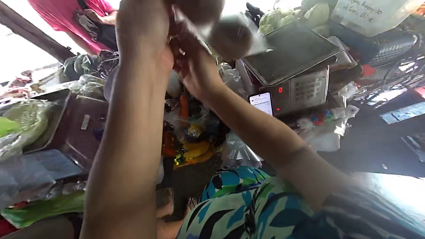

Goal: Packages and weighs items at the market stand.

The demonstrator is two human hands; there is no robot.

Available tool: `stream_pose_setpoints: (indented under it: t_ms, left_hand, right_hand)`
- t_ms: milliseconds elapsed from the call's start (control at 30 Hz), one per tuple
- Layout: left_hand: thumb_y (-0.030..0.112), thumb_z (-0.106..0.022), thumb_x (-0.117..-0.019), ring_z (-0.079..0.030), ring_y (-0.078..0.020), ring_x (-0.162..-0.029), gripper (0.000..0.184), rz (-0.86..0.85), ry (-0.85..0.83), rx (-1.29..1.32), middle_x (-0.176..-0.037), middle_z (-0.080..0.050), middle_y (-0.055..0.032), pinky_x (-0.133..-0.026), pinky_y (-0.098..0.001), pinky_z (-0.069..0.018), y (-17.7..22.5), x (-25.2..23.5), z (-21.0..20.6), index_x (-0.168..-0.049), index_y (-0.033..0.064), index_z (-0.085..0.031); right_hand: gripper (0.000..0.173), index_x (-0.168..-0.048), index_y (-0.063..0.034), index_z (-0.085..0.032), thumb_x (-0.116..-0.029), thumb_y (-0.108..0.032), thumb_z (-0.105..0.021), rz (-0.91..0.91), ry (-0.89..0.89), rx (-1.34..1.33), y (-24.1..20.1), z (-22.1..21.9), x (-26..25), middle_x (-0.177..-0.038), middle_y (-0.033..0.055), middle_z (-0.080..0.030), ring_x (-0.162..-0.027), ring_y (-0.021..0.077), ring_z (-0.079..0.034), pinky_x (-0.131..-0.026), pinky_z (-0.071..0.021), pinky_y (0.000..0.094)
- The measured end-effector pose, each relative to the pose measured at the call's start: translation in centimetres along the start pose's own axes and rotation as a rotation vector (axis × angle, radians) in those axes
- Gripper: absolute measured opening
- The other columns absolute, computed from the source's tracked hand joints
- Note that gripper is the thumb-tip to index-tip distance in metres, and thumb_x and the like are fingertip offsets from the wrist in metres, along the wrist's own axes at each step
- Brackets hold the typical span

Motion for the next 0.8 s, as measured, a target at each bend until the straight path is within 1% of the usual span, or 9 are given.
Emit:
stream_pose_setpoints:
  t_ms: [67, 100, 200, 333, 433, 500, 633, 700, 800]
  left_hand:
    - [0.027, -0.064, -0.1012, -0.06, 0.0006, -0.069, 0.011, -0.011, 0.017, -0.182, -0.084, -0.067, 0.0109, -0.061, -0.0187, -0.0496, -2.7, 0.8, 1.3, -0.101, 0.0181, -0.07]
    - [0.028, -0.063, -0.1021, -0.064, 0.0026, -0.08, 0.016, -0.068, -0.021, -0.253, -0.094, -0.071, 0.0122, -0.072, -0.019, -0.0536, -3.8, 1.7, 2.2, -0.107, 0.0172, -0.073]
    - [0.022, -0.058, -0.1042, -0.065, -0.0022, -0.107, 0.025, -0.245, -0.136, -0.384, -0.116, -0.071, 0.0027, -0.098, -0.0266, -0.0531, -6.4, 5.0, 5.5, -0.117, 0.0052, -0.07]
    - [0.02, -0.057, -0.1042, -0.066, -0.0047, -0.105, 0.02, -0.233, -0.276, -0.327, -0.116, -0.07, 0.0035, -0.094, -0.027, -0.0563, -9.4, 10.1, 8.9, -0.116, 0.0096, -0.071]
    - [0.035, -0.065, -0.0993, -0.066, -0.0105, -0.111, 0.016, -0.17, -0.395, -0.135, -0.116, -0.072, 0.0079, -0.095, -0.031, -0.0556, -11.4, 12.7, 9.8, -0.104, 0.0262, -0.076]
    - [0.033, -0.061, -0.1023, -0.062, -0.0159, -0.125, 0.019, -0.23, -0.414, -0.282, -0.12, -0.073, 0.0044, -0.107, -0.0364, -0.0511, -10.6, 14.3, 9.7, -0.104, 0.0209, -0.076]
    - [0.032, -0.057, -0.1036, -0.057, -0.0191, -0.131, 0.029, -0.388, -0.34, -0.765, -0.109, -0.076, -0.0001, -0.113, -0.0428, -0.0402, -7.5, 17.0, 8.5, -0.097, 0.0131, -0.078]
    - [0.032, -0.057, -0.1042, -0.059, -0.0141, -0.125, 0.03, -0.406, -0.35, -0.738, -0.104, -0.075, 0.0013, -0.111, -0.0372, -0.0396, -7.5, 17.7, 8.4, -0.093, 0.0131, -0.078]
    - [0.031, -0.062, -0.1023, -0.059, -0.0064, -0.125, 0.019, -0.341, -0.469, -0.469, -0.11, -0.074, 0.0114, -0.111, -0.0274, -0.0447, -8.7, 18.2, 9.0, -0.093, 0.0204, -0.075]
  right_hand:
    - [0.023, -0.092, -0.0097, -0.056, -0.1093, -0.015, -0.042, -0.145, 0.07, 0.041, 1.5, 0.2, 2.3, -0.068, -0.003, -0.053, -0.058, 0.0051, -0.051, -0.054, -0.0467, 0.02]
    - [0.026, -0.09, -0.0071, -0.057, -0.109, -0.015, -0.042, -0.182, 0.065, 0.137, 1.9, 0.9, 3.3, -0.066, -0.0025, -0.054, -0.055, 0.0041, -0.05, -0.052, -0.0442, 0.0195]
    - [0.026, -0.096, 0.0021, -0.065, -0.1083, -0.01, -0.046, -0.096, -0.142, 0.534, 0.9, 2.2, 5.4, -0.071, 0.0017, -0.063, -0.059, 0.0053, -0.057, -0.056, -0.0497, 0.0221]
    - [0.013, -0.097, 0.0013, -0.073, -0.0996, -0.006, -0.062, 0.028, -0.374, 0.969, -0.7, 2.1, 9.4, -0.074, 0.0084, -0.068, -0.06, 0.0146, -0.063, -0.056, -0.056, 0.0353]
    - [0.013, -0.094, 0.003, -0.07, -0.1003, -0.003, -0.06, -0.081, -0.471, 0.885, -0.6, 2.8, 10.3, -0.071, 0.0063, -0.065, -0.057, 0.0083, -0.058, -0.054, -0.0519, 0.0255]
    - [0.011, -0.093, 0.0008, -0.073, -0.0985, -0.004, -0.064, -0.06, -0.514, 0.958, -0.9, 2.7, 11.0, -0.072, 0.0043, -0.066, -0.06, 0.0074, -0.06, -0.056, -0.0527, 0.0262]
    - [0.009, -0.084, -0.0066, -0.076, -0.0911, -0.008, -0.07, 0.384, -0.604, 1.272, -2.5, 0.8, 13.6, -0.072, 0.0021, -0.07, -0.07, 0.0142, -0.067, -0.062, -0.055, 0.0356]
    - [0.01, -0.089, -0.0044, -0.076, -0.091, -0.014, -0.073, 0.435, -0.657, 1.203, -2.6, 0.7, 14.4, -0.077, 0.0038, -0.07, -0.073, 0.0153, -0.067, -0.065, -0.0541, 0.0332]
    - [0.046, -0.124, -0.0037, -0.071, -0.0828, -0.018, -0.085, 0.167, -0.877, 1.005, -1.7, 1.2, 14.9, -0.114, 0.0128, -0.07, -0.106, 0.0222, -0.067, -0.092, -0.0564, 0.0402]
Point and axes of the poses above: each hand's wrist, its own x-axis away from the middle knuckle, its own z-axis out of the back of the hand, y = z × x, the point moved 7 cm from there along -x, towards the middle knuckle
